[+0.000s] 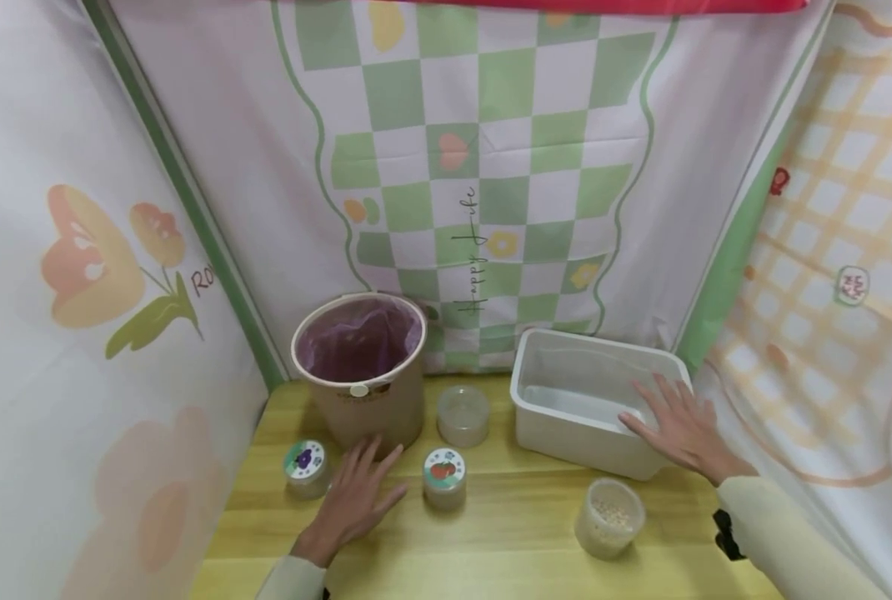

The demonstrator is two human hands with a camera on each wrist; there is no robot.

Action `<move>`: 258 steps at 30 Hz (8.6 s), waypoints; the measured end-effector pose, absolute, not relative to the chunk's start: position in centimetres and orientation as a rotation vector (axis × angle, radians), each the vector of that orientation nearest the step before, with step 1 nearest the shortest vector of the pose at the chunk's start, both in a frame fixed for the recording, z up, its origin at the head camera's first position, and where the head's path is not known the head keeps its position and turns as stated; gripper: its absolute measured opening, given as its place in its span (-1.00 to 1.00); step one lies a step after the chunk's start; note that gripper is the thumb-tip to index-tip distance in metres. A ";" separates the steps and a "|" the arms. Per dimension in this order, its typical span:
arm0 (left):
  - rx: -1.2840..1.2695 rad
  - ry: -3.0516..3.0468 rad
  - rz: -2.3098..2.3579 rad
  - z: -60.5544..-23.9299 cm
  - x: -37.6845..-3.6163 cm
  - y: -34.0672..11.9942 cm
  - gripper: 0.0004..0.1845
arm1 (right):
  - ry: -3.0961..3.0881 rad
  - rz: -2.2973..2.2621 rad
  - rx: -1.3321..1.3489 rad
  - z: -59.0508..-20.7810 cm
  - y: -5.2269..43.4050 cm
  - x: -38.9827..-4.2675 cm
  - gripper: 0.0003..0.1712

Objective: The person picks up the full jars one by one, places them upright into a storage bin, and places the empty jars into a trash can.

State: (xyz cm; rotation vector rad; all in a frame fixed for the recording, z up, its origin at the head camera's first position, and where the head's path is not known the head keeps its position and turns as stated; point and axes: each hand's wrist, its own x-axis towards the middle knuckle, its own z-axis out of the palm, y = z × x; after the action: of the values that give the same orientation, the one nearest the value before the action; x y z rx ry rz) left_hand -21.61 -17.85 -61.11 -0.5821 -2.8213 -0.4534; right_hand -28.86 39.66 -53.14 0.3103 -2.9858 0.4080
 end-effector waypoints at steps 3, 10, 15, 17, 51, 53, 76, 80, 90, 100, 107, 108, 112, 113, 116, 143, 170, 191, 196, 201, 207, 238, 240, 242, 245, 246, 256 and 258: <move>-0.544 -2.838 -0.465 -61.8 -21.0 -18.3 -0.29 | -2.992 0.417 0.282 -53.3 40.6 -28.2 0.00; -0.431 -2.823 -0.566 -64.1 -19.3 -18.9 -0.29 | -2.983 0.444 0.234 -54.2 42.6 -27.3 -0.01; -0.321 -2.814 -0.622 -65.6 -18.6 -19.1 -0.24 | -3.014 0.468 0.215 -54.9 43.6 -26.8 -0.01; -0.293 -2.808 -0.630 -66.1 -18.4 -19.2 -0.22 | -3.017 0.466 0.208 -55.1 43.8 -26.7 -0.01; 0.184 -2.519 -0.980 -69.7 -17.6 -17.9 -0.30 | -3.020 0.548 0.171 -55.9 43.7 -26.6 -0.01; 0.182 -2.503 -0.995 -69.2 -17.2 -17.7 -0.29 | -3.017 0.543 0.171 -55.9 43.7 -26.7 -0.01; -0.284 -2.523 -0.810 -61.2 -17.6 -11.8 -0.22 | -3.023 0.568 0.161 -55.7 43.5 -26.4 0.01; -0.383 -2.488 -0.824 -59.9 -18.6 -10.3 -0.21 | -3.021 0.569 0.158 -55.8 43.5 -26.4 0.01; -0.582 -2.461 -0.879 -56.3 -22.1 -6.3 -0.24 | -3.016 0.567 0.164 -56.2 43.8 -26.6 0.00; -0.737 -2.496 -0.837 -51.6 -26.4 -1.7 -0.30 | -3.020 0.568 0.167 -55.9 43.5 -26.6 0.00; -0.842 -2.493 -0.788 -49.1 -29.3 1.6 -0.33 | -3.005 0.549 0.171 -55.5 43.5 -26.8 -0.01; -0.853 -2.499 -0.788 -48.9 -29.7 2.1 -0.33 | -3.005 0.547 0.171 -55.5 43.6 -26.8 -0.02; -0.888 -2.533 -0.763 -48.0 -31.1 3.8 -0.33 | -3.013 0.555 0.166 -55.8 43.9 -26.9 -0.01; -0.900 -2.537 -0.748 -47.7 -31.4 4.2 -0.33 | -3.015 0.560 0.167 -55.8 44.0 -26.9 -0.01; -0.936 -2.545 -0.713 -47.2 -32.3 5.4 -0.34 | -3.016 0.570 0.170 -56.1 43.9 -26.8 0.00; -0.870 -2.775 -0.681 -47.9 -35.2 11.3 -0.37 | -3.013 0.561 0.140 -56.1 43.7 -26.5 -0.01; -0.726 -2.951 -0.746 -49.8 -36.3 12.8 -0.29 | -2.998 0.561 0.111 -55.8 43.5 -25.9 -0.02; -0.485 -3.094 -0.838 -52.6 -36.6 12.8 0.02 | -2.993 0.575 0.104 -56.3 42.6 -25.9 -0.02; -0.626 -3.002 -0.725 -52.2 -36.9 12.3 -0.03 | -2.989 0.577 0.113 -56.2 42.8 -26.1 -0.02; -0.704 -2.875 -0.542 -51.7 -37.2 11.0 -0.18 | -2.984 0.576 0.108 -56.1 43.1 -26.1 -0.03; -0.704 -2.854 -0.456 -52.4 -37.3 8.8 -0.28 | -2.984 0.557 0.111 -56.3 43.3 -26.2 -0.03; -0.783 -2.955 -0.241 -55.8 -36.7 6.4 -0.24 | -2.738 0.411 0.050 -57.1 41.7 -24.9 -0.04; -0.787 -2.967 -0.223 -55.8 -36.7 6.6 -0.24 | -2.694 0.413 0.024 -57.3 41.3 -24.3 -0.06; -0.782 -2.987 -0.211 -55.8 -36.7 6.6 -0.23 | -2.670 0.431 0.006 -57.6 40.7 -23.8 -0.07; -0.780 -3.009 -0.223 -55.5 -36.7 6.6 -0.23 | -2.648 0.468 -0.007 -57.8 39.8 -23.0 -0.08; -0.780 -3.018 -0.230 -55.4 -36.6 6.5 -0.23 | -2.637 0.480 -0.005 -57.9 39.6 -22.8 -0.07; -0.785 -3.033 -0.289 -54.6 -36.2 6.5 -0.23 | -2.531 0.591 -0.030 -59.5 35.8 -19.8 0.07; -0.786 -3.041 -0.287 -54.7 -36.4 6.6 -0.23 | -2.519 0.604 -0.018 -60.1 34.9 -19.3 0.11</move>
State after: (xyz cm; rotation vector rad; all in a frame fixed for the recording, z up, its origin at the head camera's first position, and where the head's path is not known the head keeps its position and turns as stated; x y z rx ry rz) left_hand -36.39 6.59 -54.70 -0.7861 -3.0411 -0.2868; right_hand -19.31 34.89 -60.12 -0.0179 -2.5187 0.6040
